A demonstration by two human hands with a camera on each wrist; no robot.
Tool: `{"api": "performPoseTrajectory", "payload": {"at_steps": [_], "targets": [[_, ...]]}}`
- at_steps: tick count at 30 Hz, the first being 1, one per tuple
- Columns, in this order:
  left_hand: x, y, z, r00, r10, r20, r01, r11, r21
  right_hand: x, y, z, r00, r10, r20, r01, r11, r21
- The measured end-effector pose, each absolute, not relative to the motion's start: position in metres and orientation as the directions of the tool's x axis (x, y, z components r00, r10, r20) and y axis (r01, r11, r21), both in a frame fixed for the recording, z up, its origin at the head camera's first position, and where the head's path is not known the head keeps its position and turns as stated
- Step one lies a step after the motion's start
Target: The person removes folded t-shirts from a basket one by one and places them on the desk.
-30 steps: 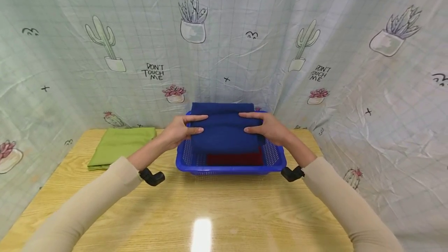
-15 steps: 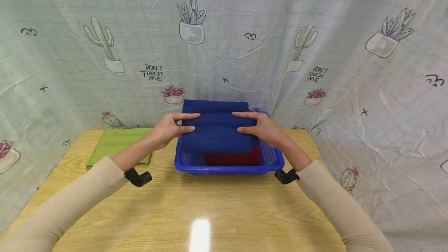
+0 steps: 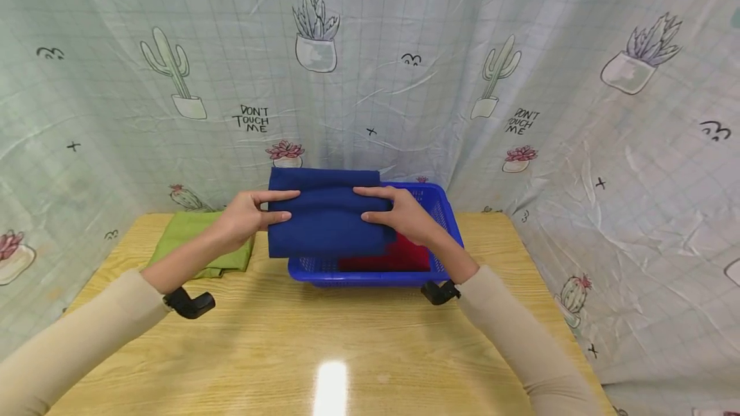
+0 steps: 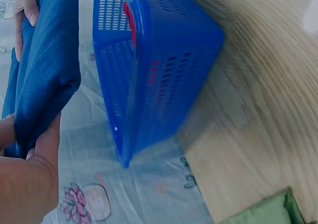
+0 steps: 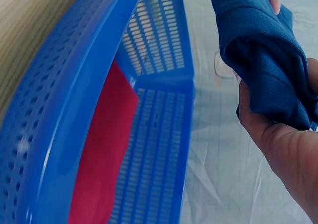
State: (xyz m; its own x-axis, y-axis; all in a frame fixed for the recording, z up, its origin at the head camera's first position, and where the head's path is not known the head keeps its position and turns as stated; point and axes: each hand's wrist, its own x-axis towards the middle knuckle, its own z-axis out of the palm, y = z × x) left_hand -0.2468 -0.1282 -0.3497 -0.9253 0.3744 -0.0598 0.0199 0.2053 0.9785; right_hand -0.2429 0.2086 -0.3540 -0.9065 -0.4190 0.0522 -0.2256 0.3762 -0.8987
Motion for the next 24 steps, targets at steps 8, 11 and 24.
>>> {"api": "performPoseTrajectory", "payload": {"at_steps": [8, 11, 24], "targets": [[-0.233, -0.15, -0.344, -0.936, 0.344, -0.076, 0.021, 0.27, 0.963, -0.242, 0.187, -0.359, -0.886, -0.459, 0.063, -0.223, 0.305, -0.926], [-0.227, -0.161, -0.342, -0.939, 0.334, -0.08, 0.026, 0.299, 0.954, -0.241, 0.177, -0.36, -0.874, -0.481, 0.07, -0.23, 0.283, -0.931], [-0.207, -0.204, -0.331, -0.945, 0.317, -0.078, 0.054, 0.388, 0.92, -0.24, 0.136, -0.368, -0.863, -0.492, 0.114, -0.286, 0.29, -0.913]]}}
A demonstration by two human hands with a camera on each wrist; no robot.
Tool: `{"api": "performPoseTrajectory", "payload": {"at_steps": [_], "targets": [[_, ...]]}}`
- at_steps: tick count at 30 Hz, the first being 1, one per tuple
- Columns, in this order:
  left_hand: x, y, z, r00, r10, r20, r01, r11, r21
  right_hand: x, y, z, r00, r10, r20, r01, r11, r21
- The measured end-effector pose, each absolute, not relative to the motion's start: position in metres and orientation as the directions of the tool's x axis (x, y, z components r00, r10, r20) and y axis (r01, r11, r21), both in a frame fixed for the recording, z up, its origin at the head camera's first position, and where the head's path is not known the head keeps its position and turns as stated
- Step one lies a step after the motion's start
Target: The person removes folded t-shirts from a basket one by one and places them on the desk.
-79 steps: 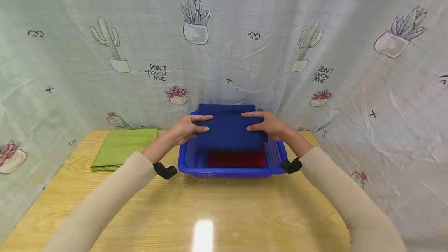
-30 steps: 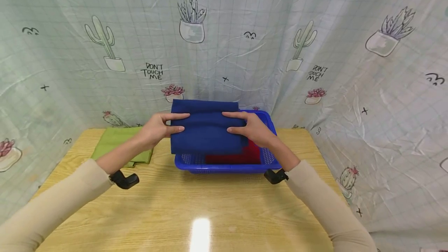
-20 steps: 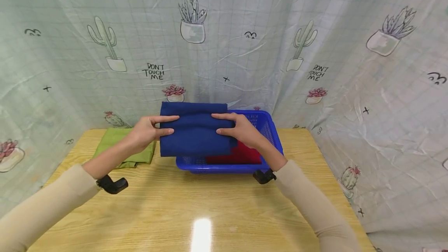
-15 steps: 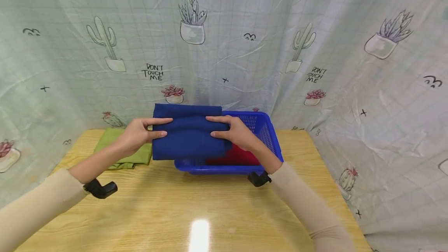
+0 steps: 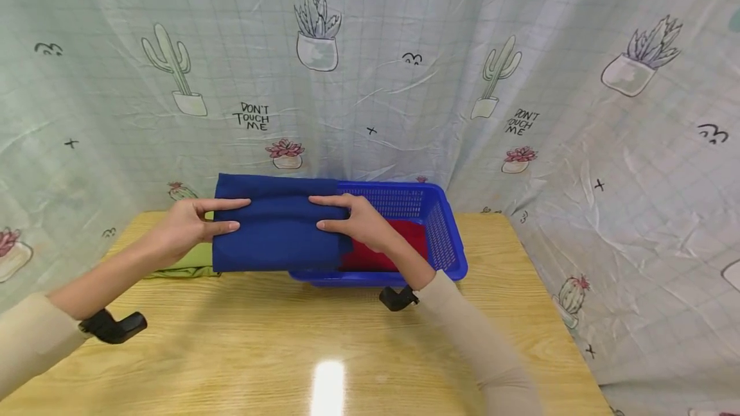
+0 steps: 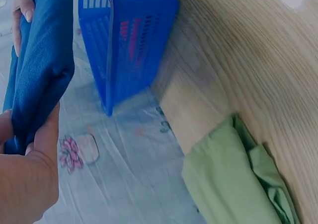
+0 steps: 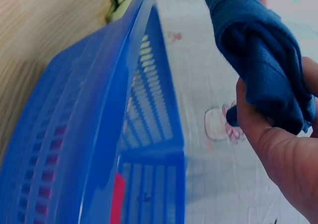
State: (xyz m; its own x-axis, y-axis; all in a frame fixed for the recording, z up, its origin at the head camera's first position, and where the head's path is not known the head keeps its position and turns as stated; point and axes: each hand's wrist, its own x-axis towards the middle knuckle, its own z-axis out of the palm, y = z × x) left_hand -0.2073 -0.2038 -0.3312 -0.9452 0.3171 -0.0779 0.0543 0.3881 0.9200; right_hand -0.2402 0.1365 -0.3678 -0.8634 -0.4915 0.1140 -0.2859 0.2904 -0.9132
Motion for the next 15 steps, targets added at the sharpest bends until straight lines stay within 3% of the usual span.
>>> {"api": "performPoseTrajectory", "payload": {"at_steps": [15], "targets": [[-0.195, -0.247, -0.328, -0.956, 0.278, -0.088, 0.063, 0.489, 0.87, -0.236, 0.089, -0.365, -0.843, -0.518, 0.142, -0.305, 0.244, -0.921]]}}
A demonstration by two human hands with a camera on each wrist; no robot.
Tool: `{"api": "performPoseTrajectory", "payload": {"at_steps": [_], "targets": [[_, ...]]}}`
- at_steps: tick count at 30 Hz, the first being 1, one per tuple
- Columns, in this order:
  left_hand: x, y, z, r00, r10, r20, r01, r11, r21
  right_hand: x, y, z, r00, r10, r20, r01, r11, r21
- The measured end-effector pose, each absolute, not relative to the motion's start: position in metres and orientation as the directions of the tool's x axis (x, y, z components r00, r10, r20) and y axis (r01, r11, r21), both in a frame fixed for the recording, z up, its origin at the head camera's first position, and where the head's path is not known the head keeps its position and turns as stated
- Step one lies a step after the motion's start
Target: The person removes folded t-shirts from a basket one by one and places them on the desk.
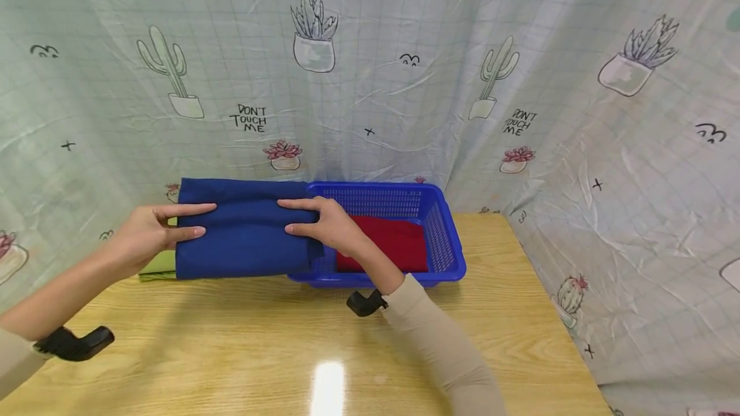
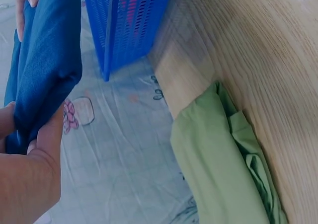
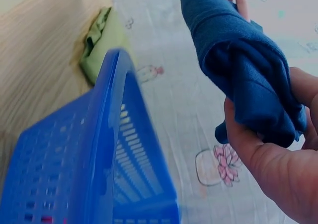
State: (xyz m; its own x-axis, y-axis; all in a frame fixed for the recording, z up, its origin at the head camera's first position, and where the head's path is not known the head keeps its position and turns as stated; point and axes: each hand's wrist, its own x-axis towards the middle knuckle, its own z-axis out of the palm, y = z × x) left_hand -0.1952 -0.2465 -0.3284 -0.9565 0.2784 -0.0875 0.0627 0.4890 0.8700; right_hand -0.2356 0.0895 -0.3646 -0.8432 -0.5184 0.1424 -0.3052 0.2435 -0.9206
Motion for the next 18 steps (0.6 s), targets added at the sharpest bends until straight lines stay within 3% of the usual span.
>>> {"api": "performPoseTrajectory", "payload": {"at_steps": [18], "targets": [[-0.179, -0.291, -0.339, -0.984, 0.161, -0.076, 0.003, 0.441, 0.897, -0.226, 0.035, -0.365, -0.83, -0.537, 0.147, -0.337, 0.274, -0.901]]}}
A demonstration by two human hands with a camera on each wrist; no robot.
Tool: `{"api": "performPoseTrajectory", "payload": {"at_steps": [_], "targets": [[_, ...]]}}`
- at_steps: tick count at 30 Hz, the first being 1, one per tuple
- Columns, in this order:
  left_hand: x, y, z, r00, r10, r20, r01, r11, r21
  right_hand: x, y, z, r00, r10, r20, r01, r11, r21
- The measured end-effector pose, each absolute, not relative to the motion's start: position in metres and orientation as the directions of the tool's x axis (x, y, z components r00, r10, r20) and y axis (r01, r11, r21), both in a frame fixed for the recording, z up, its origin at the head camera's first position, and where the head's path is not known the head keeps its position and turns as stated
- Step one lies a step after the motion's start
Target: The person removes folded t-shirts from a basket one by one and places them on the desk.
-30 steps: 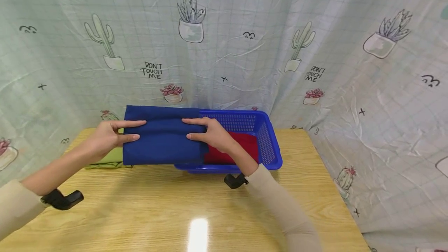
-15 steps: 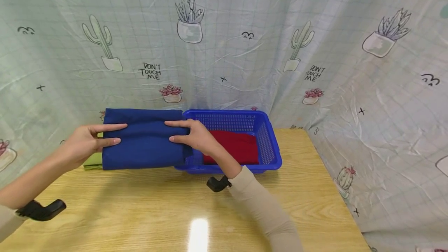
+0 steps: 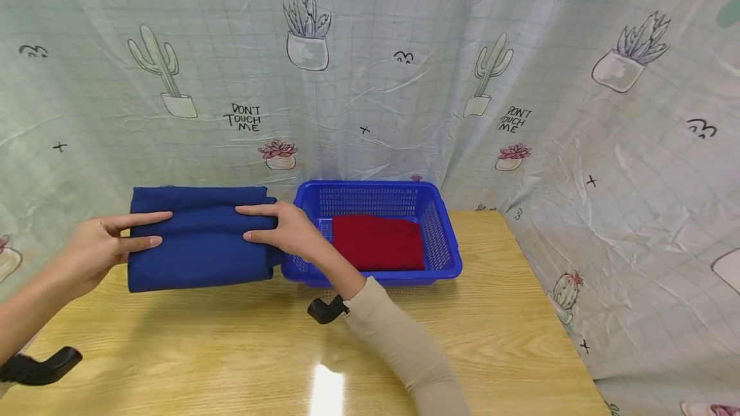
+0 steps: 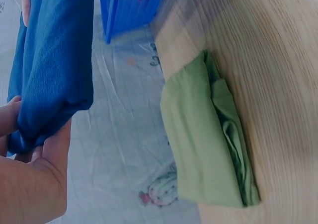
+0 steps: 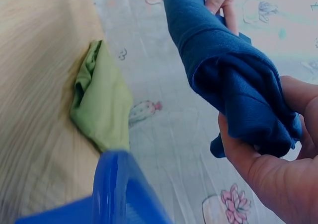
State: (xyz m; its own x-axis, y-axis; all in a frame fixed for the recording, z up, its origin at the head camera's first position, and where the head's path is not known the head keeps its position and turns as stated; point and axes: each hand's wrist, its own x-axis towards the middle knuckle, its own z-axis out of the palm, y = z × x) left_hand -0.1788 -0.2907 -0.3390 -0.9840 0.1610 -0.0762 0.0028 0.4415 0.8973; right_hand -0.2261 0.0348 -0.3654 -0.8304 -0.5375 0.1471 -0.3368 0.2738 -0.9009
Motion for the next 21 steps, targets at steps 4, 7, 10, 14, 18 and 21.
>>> {"api": "performPoseTrajectory", "payload": {"at_steps": [4, 7, 10, 14, 18, 21], "targets": [[-0.177, -0.306, -0.344, -0.989, 0.125, -0.076, -0.013, 0.439, 0.898, -0.226, 0.019, -0.364, -0.822, -0.548, 0.159, -0.375, 0.309, -0.874], [-0.176, -0.316, -0.347, -0.992, 0.098, -0.079, -0.024, 0.465, 0.885, -0.226, 0.006, -0.363, -0.801, -0.573, 0.172, -0.411, 0.318, -0.854], [-0.175, -0.326, -0.351, -0.994, 0.076, -0.084, -0.035, 0.499, 0.866, -0.224, -0.007, -0.361, -0.791, -0.585, 0.176, -0.434, 0.336, -0.836], [-0.173, -0.339, -0.357, -0.994, 0.032, -0.104, -0.073, 0.513, 0.855, -0.222, -0.024, -0.362, -0.786, -0.594, 0.17, -0.447, 0.357, -0.82], [-0.172, -0.35, -0.363, -0.994, -0.026, -0.105, -0.102, 0.531, 0.841, -0.221, -0.038, -0.364, -0.781, -0.601, 0.167, -0.459, 0.373, -0.806], [-0.171, -0.357, -0.367, -0.994, -0.049, -0.101, -0.111, 0.534, 0.838, -0.219, -0.048, -0.366, -0.791, -0.593, 0.153, -0.446, 0.387, -0.807]]}}
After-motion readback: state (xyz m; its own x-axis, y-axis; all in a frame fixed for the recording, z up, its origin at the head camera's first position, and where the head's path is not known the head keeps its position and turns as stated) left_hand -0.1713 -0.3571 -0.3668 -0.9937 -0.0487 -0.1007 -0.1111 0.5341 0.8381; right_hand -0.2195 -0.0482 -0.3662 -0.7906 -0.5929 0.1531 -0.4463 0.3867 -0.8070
